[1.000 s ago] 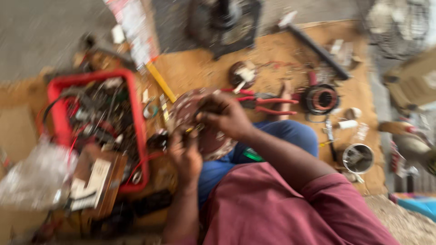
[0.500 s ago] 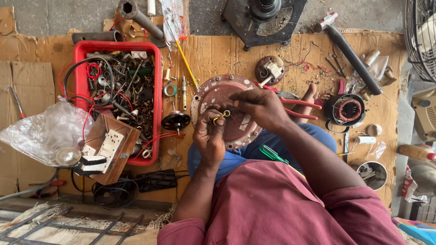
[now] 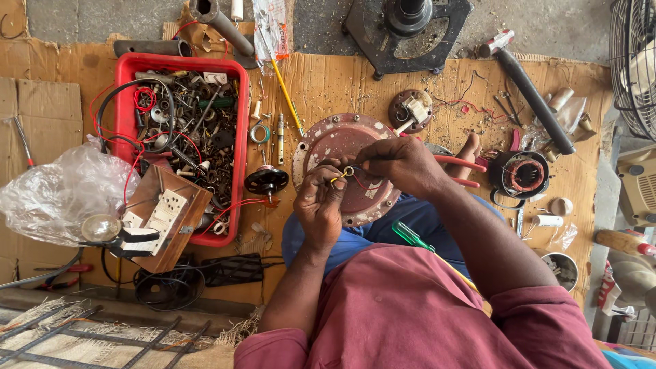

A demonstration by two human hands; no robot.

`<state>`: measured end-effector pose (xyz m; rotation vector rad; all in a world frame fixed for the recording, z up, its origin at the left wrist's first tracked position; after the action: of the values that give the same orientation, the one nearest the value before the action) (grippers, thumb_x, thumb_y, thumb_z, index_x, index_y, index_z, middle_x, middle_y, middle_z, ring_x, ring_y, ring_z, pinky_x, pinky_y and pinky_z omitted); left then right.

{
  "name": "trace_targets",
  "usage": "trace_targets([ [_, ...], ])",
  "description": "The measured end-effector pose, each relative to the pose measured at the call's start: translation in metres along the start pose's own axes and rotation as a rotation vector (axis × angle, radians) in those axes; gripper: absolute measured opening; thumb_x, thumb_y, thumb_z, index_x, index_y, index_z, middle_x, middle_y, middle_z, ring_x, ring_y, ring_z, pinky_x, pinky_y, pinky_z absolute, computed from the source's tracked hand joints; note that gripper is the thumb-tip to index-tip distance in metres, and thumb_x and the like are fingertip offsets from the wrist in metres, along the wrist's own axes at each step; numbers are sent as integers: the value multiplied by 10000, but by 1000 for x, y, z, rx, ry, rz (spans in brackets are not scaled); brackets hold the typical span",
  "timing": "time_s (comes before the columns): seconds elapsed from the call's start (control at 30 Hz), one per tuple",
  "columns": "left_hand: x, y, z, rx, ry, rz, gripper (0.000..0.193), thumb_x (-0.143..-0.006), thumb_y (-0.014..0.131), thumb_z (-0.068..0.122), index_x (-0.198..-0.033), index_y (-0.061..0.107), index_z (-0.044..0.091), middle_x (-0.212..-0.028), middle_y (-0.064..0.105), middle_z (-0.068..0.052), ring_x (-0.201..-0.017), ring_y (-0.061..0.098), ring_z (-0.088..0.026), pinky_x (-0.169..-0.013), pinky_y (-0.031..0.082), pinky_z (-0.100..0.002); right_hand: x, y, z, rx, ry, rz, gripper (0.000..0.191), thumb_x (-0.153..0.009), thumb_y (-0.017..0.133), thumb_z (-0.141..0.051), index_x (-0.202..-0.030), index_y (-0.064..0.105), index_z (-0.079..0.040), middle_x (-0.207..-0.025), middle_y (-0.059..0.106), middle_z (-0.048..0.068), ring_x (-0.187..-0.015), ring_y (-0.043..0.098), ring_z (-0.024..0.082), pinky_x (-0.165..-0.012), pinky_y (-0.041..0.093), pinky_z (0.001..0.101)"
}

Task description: The person sits on the floor and repairs a disassembled fan motor. They use a test light to check the electrical connections, then use a hammer and a pencil to tap and adjust the motor housing. Finally, they use pliers to strip and connect wires to the motor terminals.

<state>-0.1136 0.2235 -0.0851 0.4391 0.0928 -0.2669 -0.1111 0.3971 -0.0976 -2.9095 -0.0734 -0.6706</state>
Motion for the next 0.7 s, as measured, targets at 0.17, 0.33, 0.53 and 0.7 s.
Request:
trace_targets([
  [0.17,-2,0,3,-6,16,-12,120,-1013,642,-85,-1081,639,14,-1240,634,-105,-1288,618,-241,-1142,516,-383,-8,6,-7,49,14,-117,226,-923,681,-83,-1125,779,-58,-954,807,41,-859,734,96,-814,604,269],
  [0.33,-1,-2,3,-48,7,23,122,-998,659,-87,-1080,649,4,-1233,632,-109,-1263,607,-207,-1104,521,-350,-14,12,-20,110,-20,-199,229,-932,680,-106,-1142,766,-83,-984,807,30,-880,760,111,-823,616,277],
  [0.53,1,-8,-9,-46,2,1,110,-1015,642,-79,-1085,655,4,-1202,648,-96,-1231,615,-171,-1053,543,-324,-10,12,-48,377,-400,-184,223,-908,707,-100,-1115,790,-88,-1093,781,70,-977,757,173,-846,601,306],
  [0.7,-1,-8,-40,162,-129,82,153,-996,604,-57,-1117,669,11,-1096,682,-100,-1044,671,-185,-994,551,-333,-3,8,-55,326,-508,-186,207,-925,707,-106,-1122,764,-77,-1083,784,89,-1001,745,185,-901,575,336],
])
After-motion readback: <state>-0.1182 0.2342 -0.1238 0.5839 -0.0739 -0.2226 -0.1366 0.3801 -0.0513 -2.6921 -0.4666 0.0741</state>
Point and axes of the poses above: each hand's wrist, its own x-axis away from the middle knuckle, its own y-axis out of the palm, z = x × y, the point moved 10 cm from there along -x, towards the middle knuckle
